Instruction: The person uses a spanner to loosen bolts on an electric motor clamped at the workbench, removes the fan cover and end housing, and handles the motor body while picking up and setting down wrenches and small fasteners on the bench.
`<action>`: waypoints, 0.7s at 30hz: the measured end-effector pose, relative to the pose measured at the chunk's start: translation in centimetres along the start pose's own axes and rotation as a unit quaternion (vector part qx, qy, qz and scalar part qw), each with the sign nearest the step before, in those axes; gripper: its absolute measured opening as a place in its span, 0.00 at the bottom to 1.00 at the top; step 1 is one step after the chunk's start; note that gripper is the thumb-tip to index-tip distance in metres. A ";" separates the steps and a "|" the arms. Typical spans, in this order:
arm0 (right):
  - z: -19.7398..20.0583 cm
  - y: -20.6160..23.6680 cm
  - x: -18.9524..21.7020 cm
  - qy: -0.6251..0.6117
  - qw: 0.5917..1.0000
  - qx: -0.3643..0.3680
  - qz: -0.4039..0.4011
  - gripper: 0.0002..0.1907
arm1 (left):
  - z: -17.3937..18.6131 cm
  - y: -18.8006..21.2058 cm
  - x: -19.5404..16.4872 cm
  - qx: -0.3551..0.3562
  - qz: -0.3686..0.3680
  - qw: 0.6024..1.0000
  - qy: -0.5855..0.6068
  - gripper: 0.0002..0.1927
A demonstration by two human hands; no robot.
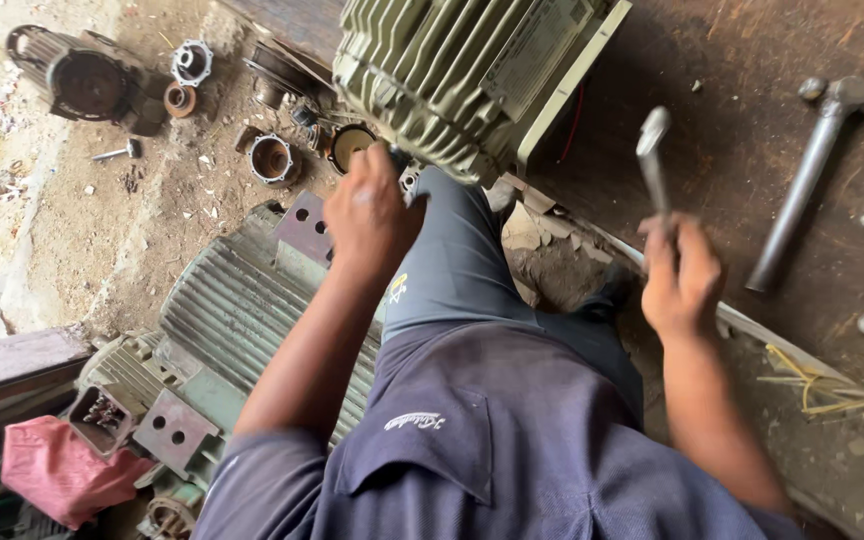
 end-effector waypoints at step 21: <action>-1.3 -4.7 -7.7 -0.002 0.998 -0.065 -0.003 0.12 | -3.8 -2.5 5.3 0.257 0.112 0.910 0.306 0.24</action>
Point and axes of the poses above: each hand's wrist, its own y-axis away from the middle knuckle, its own z-axis out of the back of the hand, x = y × z, the point moved 7 cm from there along -y, towards the middle knuckle, and after that the axes turned 7 degrees about -x, right-handed, at the moved point
